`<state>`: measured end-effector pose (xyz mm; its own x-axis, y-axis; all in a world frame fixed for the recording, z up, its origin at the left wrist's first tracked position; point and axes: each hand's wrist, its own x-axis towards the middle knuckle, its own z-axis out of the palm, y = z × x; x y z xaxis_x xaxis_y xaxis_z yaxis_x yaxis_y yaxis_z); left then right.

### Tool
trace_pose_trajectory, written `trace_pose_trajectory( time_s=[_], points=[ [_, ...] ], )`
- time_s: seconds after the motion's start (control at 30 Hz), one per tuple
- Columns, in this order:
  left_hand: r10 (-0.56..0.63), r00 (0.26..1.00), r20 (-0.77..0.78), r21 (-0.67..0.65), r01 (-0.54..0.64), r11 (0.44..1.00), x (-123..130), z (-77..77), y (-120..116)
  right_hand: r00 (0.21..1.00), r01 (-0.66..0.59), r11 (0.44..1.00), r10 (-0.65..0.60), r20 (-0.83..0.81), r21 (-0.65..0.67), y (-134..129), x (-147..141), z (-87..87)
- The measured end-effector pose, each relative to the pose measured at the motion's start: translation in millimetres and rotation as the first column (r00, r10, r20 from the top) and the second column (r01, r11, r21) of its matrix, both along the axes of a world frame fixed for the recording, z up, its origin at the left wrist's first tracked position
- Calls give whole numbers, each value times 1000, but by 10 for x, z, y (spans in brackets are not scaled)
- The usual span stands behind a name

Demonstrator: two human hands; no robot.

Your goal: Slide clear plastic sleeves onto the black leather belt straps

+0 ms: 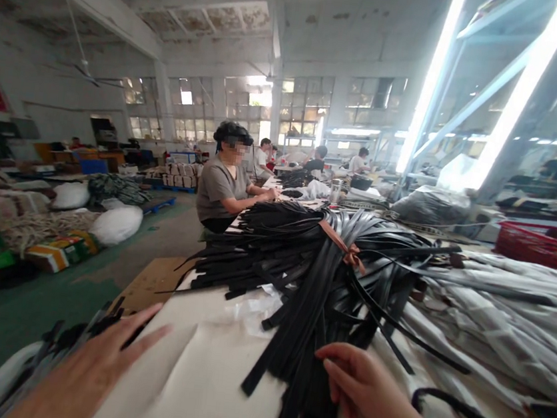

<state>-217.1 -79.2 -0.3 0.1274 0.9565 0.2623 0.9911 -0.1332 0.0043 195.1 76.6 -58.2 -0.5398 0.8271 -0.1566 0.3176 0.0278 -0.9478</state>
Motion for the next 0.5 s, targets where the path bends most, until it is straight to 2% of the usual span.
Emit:
trace_pose_trajectory(
  time_s=[0.1,0.13,0.2,0.27,0.3,0.37,0.43,0.5],
  points=[
    [-236,971,30,-184,237,954,363,76,278,996,-60,994,54,67,87,-42,-1,29],
    [-273,961,52,-206,278,938,452,102,333,993,-80,990,70,91,113,-52,3,41],
    [-225,967,116,-207,245,947,528,150,360,984,-124,973,96,148,193,-75,26,78],
    [-59,973,222,-209,107,972,487,197,285,975,-162,919,91,205,360,-109,57,140],
    [39,959,282,-219,24,975,446,217,222,970,-181,869,81,229,460,-131,65,180],
    [196,904,380,-254,-101,962,381,239,80,958,-244,731,79,275,638,-177,36,270],
    [255,858,446,-287,-132,949,386,222,-41,933,-345,580,121,340,738,-199,-96,347],
    [254,832,493,-316,-101,943,464,176,-128,891,-452,436,186,414,778,-171,-343,382]
  ],
)
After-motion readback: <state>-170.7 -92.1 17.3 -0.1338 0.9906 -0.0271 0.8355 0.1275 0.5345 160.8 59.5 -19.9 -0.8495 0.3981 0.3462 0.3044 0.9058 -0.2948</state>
